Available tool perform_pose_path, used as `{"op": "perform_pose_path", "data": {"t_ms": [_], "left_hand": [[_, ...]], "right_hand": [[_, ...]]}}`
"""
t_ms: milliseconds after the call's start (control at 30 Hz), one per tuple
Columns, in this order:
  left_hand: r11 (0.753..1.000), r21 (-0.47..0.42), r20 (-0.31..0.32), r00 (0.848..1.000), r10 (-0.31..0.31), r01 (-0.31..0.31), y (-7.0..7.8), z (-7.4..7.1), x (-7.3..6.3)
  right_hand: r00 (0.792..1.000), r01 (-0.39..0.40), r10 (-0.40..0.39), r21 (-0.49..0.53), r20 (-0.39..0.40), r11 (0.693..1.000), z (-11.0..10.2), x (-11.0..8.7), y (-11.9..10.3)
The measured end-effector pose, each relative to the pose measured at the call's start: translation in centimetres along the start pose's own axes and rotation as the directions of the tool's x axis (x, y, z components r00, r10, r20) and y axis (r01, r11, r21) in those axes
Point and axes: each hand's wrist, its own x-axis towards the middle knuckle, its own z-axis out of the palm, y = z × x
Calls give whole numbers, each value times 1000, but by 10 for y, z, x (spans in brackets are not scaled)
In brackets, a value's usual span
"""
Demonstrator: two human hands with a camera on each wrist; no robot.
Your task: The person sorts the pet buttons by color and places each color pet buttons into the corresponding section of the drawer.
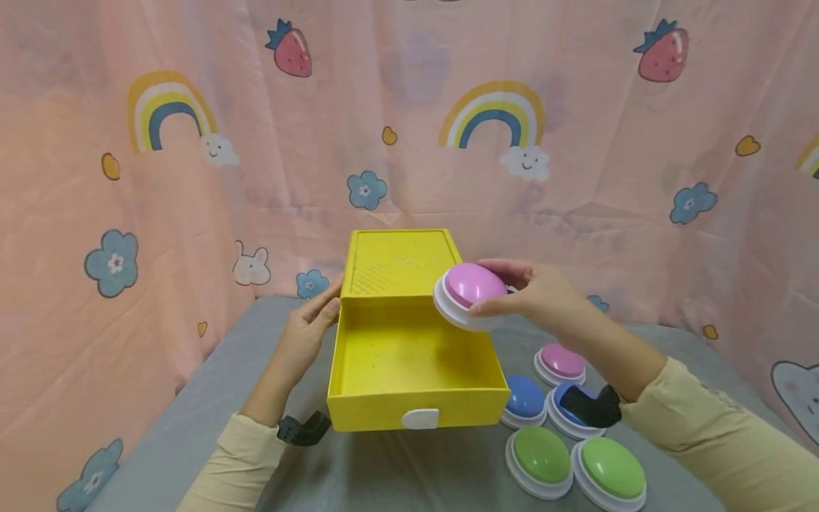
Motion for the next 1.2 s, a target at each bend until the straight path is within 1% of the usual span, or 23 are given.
{"op": "perform_pose_path", "data": {"t_ms": [133, 500, 667, 733, 867, 1200], "left_hand": [[1000, 4, 1, 1000, 1, -1, 1, 1, 0], [1000, 4, -2, 1000, -11, 11, 2, 2, -2], [1000, 8, -3, 1000, -9, 9, 3, 2, -1], [1000, 7, -7, 1000, -12, 12, 2, 2, -1], [1000, 4, -10, 1000, -13, 13, 3, 3, 0], [1000, 0, -15, 1000, -21, 21, 2, 2, 0]], "right_hand": [[1000, 8, -8, -1, 18, 1000, 5, 1, -6], [997, 21, -28, 91, 72, 996, 31, 4, -20], [998, 15, -22, 113, 65, 994, 43, 6, -27], [998, 11, -18, 109, 62, 994, 47, 6, -30], [996, 12, -21, 108, 83, 994, 53, 7, -33], [994, -18, 5, 118, 108, 993, 66, 6, -39]]}}
